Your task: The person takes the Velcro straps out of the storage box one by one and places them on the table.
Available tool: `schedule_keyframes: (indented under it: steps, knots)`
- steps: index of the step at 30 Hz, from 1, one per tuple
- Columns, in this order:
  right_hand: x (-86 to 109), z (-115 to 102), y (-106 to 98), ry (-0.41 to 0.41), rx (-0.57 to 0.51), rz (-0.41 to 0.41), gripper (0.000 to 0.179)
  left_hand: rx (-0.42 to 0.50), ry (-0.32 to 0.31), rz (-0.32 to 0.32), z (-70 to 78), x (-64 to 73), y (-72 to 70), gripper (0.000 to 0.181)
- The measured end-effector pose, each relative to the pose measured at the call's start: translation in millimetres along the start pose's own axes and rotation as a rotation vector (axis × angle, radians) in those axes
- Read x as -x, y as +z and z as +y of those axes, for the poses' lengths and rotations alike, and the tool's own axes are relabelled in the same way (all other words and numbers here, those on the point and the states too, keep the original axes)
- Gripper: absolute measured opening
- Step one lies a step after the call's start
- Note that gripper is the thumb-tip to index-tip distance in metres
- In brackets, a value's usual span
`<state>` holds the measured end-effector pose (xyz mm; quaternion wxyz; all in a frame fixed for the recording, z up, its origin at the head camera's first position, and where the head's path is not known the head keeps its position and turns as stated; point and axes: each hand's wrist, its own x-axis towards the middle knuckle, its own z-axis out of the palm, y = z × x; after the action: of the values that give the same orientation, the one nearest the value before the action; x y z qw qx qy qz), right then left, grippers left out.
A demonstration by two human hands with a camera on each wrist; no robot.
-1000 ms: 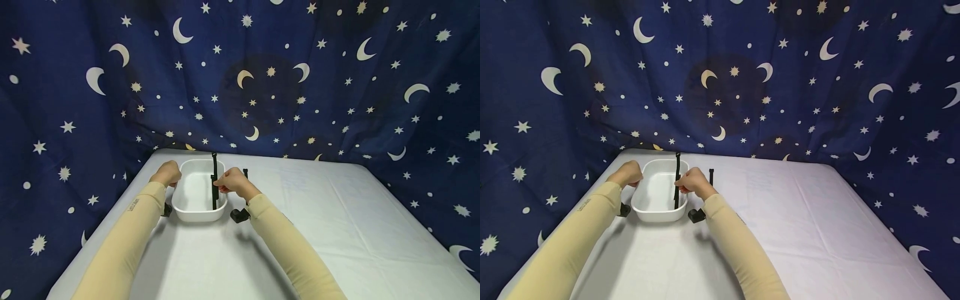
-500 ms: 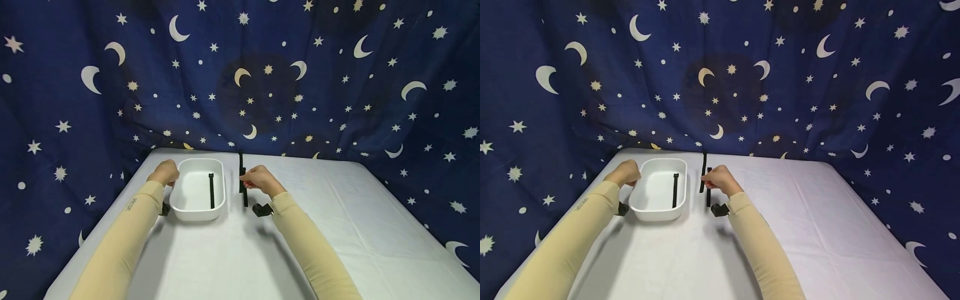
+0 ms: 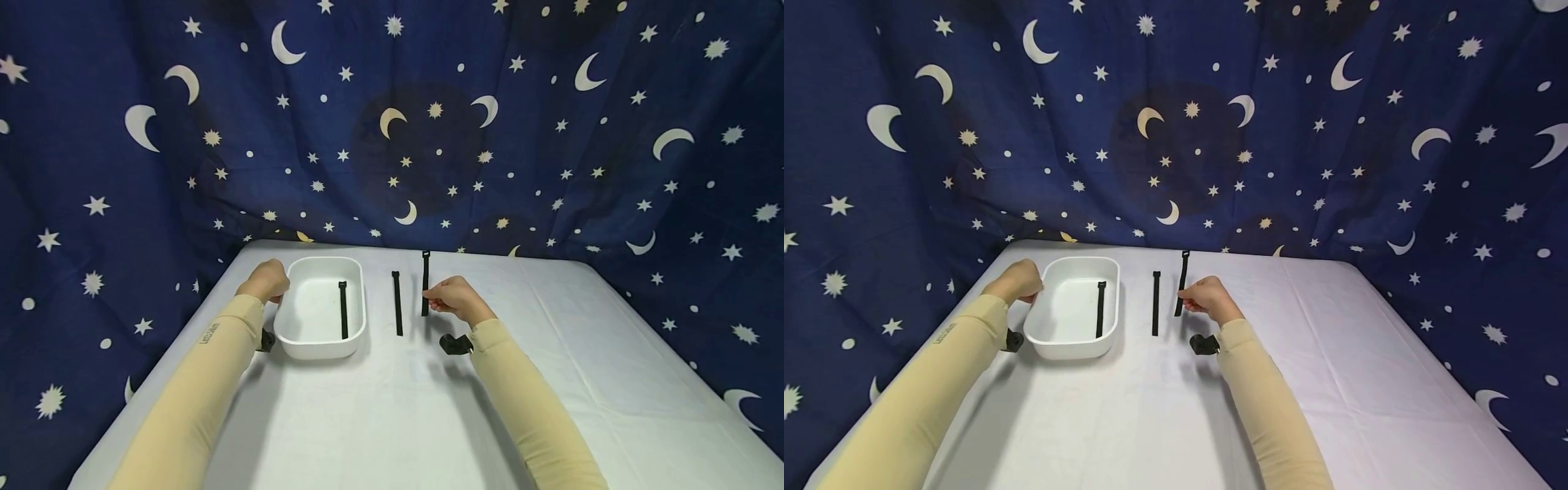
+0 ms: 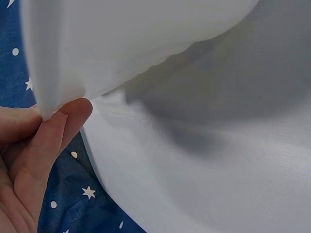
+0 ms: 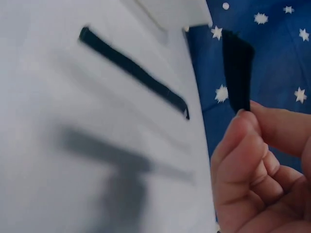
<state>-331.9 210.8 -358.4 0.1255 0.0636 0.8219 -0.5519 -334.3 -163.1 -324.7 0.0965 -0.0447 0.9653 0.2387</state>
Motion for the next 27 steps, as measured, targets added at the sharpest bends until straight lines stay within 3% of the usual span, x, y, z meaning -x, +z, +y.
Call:
schedule_keyframes:
  steps: [9,15,27]
  knots:
    - [-6.2,25,-11,0.051,-0.026,0.028,0.011,0.009,-0.027,0.001,-1.8,-1.6,0.0,0.033]
    - [-8.8,38,-11,0.104,0.026,0.049,0.014,0.011,-0.029,0.008,-1.3,-1.4,0.7,0.033]
    - [-7.2,40,-3,0.161,0.088,0.067,0.013,0.005,-0.052,-0.022,-4.0,-13.7,2.7,0.036]
